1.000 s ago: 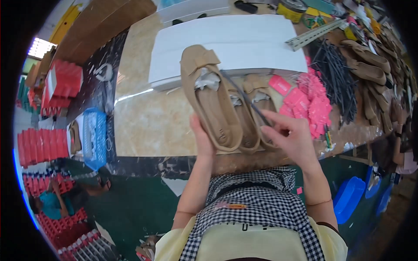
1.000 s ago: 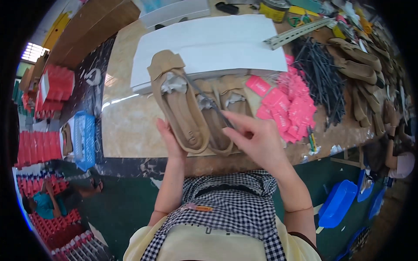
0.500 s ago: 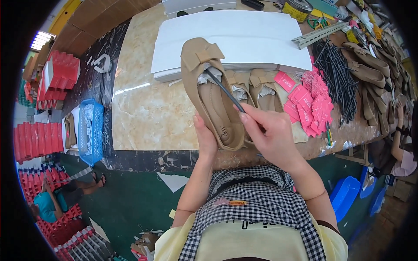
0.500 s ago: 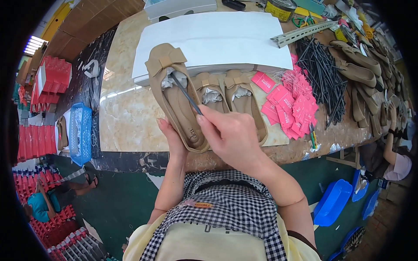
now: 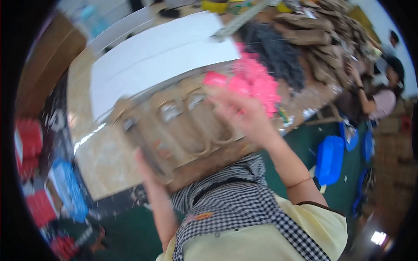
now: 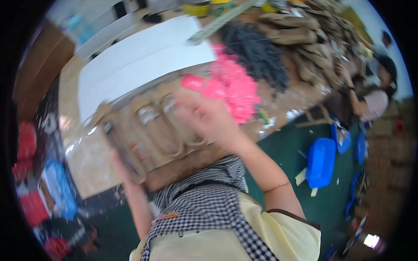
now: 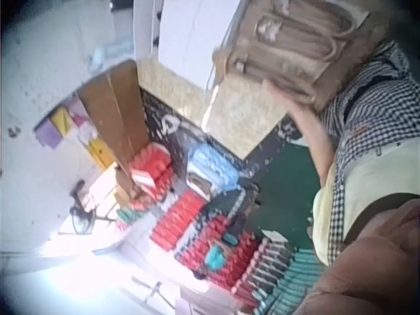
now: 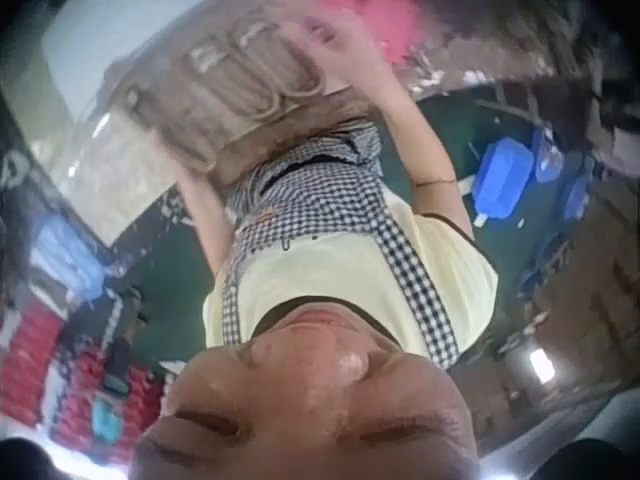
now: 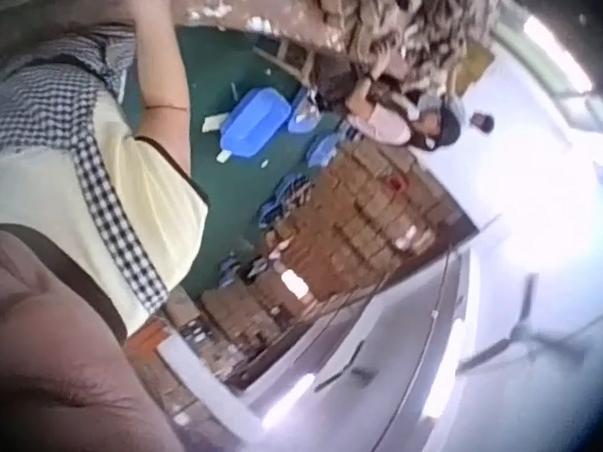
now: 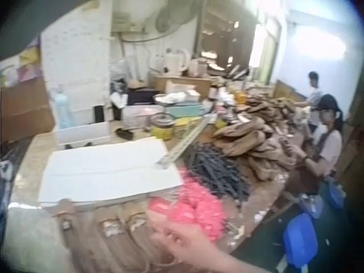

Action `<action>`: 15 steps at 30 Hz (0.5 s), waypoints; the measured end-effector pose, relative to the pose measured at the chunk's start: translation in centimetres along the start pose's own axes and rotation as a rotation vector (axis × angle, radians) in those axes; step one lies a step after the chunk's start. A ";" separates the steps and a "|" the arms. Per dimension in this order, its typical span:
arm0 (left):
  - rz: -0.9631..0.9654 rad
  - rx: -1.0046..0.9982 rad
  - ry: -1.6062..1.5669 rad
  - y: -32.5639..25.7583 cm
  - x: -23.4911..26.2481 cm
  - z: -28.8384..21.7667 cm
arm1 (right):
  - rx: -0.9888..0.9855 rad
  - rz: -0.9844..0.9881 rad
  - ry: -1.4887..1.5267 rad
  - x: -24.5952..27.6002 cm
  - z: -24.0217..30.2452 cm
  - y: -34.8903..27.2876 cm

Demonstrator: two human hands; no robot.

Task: Stuffing shoes with paper inserts and attaching tags as part of a manufacturing process.

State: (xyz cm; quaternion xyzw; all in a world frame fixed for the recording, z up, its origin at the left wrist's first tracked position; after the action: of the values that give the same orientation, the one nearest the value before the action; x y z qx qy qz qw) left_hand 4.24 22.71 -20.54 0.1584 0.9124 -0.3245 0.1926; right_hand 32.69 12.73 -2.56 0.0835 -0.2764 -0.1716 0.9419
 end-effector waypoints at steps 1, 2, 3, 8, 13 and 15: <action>-0.034 -0.001 0.054 0.2 4.0 -1.3 | -0.167 -0.115 -0.141 4.9 -4.3 -0.7; -0.193 -0.148 0.102 0.4 10.5 -3.0 | -0.335 -0.237 -0.279 10.3 -8.8 -2.4; -0.231 -0.245 0.753 0.2 14.0 -6.6 | -0.377 -0.349 -0.324 15.1 -12.4 -4.7; -0.181 -0.464 1.166 -0.6 -1.3 -9.0 | -0.819 -0.369 -0.958 23.7 -23.7 -9.9; 0.067 -0.224 1.191 3.5 -6.6 -2.3 | -0.894 -0.305 -1.014 24.1 -24.1 -9.7; 0.048 -0.325 0.850 2.9 -2.4 -2.2 | -0.828 -0.382 -0.970 25.3 -22.4 -10.0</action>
State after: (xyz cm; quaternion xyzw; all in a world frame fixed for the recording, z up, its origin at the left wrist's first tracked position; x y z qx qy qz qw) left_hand 6.98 25.92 -19.44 0.2663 0.9456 -0.0790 -0.1691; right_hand 62.14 -4.53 -11.29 -0.3243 -0.5604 -0.4457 0.6182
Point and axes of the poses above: each hand's wrist, its own y-axis towards the middle knuckle, its own x-axis out of the back of the hand, z = x × y, the point moved 10 cm from there along y, towards the middle knuckle, and after that the axes turned 9 degrees about z, right-handed, at the moved point
